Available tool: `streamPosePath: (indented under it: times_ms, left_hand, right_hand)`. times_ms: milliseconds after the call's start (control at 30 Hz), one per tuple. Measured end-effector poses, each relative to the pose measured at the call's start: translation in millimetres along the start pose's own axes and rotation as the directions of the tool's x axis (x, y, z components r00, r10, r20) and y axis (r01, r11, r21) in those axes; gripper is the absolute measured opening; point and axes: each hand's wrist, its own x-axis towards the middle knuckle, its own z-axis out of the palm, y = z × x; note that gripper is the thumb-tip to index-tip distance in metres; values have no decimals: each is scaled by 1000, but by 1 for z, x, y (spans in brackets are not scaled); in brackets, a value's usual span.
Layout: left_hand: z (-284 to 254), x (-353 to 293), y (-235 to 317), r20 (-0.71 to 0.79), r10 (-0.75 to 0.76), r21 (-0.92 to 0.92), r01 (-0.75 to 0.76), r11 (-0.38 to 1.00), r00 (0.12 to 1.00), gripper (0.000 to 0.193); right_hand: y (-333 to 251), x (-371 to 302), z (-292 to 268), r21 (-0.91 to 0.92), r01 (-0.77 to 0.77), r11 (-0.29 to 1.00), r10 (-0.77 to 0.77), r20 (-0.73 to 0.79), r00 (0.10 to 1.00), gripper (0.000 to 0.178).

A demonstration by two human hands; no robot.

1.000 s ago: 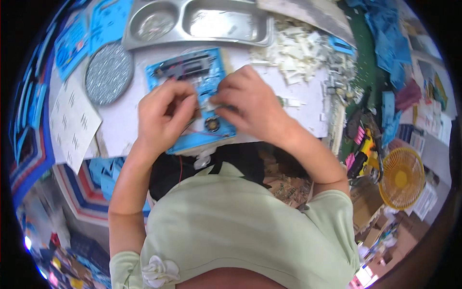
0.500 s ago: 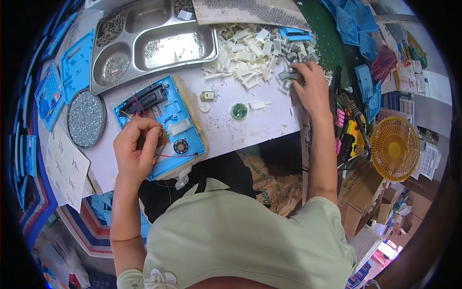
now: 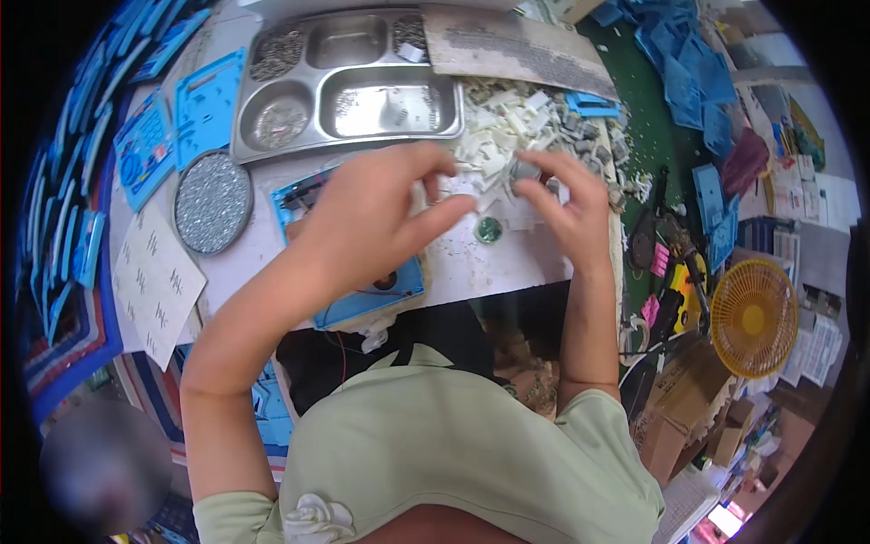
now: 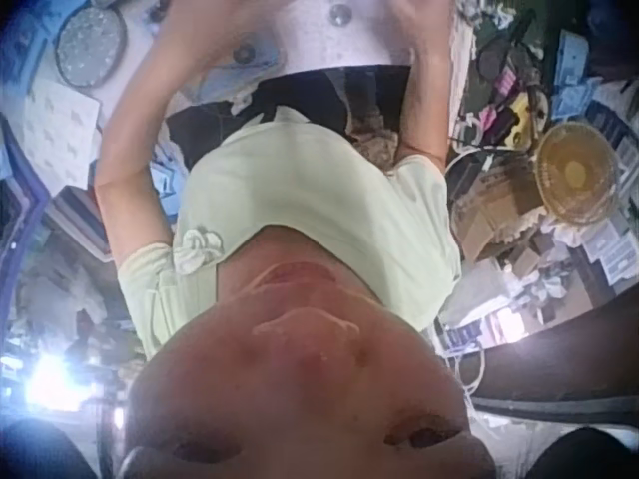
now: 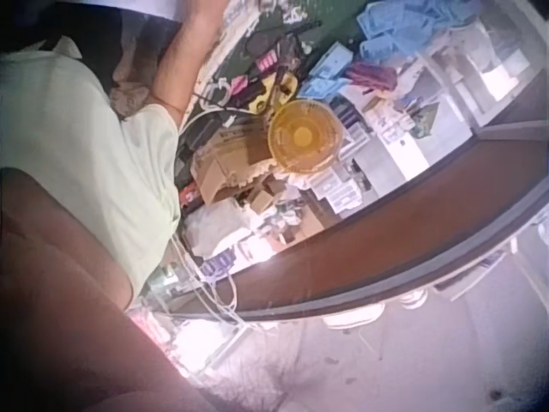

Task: Assemble internal components of an electronic device housing, including soldering wires and securing internal parts.

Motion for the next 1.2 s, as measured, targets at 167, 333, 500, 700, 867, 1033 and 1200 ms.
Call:
streamPosePath:
  times_ms: [167,333,500,700,867,1033,1200]
  left_hand:
    - [-1,21,-7,183,101,-113,-81,990,978,15]
    - [15,26,-4,235,-78,-487,187,853,969,16]
    - [19,82,-25,216,-61,-142,94,985,975,27]
    - [37,175,-83,-132,96,573,-3,820,987,32]
    - [41,192,-86,-23,113,640,-73,765,993,23]
    - [37,191,-89,-86,287,656,-162,737,954,13]
    - [13,123,-18,-20,125,112,-122,986,992,15]
  right_hand:
    - [-25,-10,14,82,169,982,-179,126,976,36]
    - [-36,-32,43,724,-194,662,270,12,963,53]
    - [-19,-28,32,760,-138,635,357,-130,925,53]
    - [-6,-32,20,731,-157,665,353,-122,927,49]
    - [5,-48,13,691,-161,704,350,-141,926,47]
    - [16,-58,0,420,-267,868,303,-22,953,42]
    - [10,-57,-7,15,-319,948,304,258,917,39]
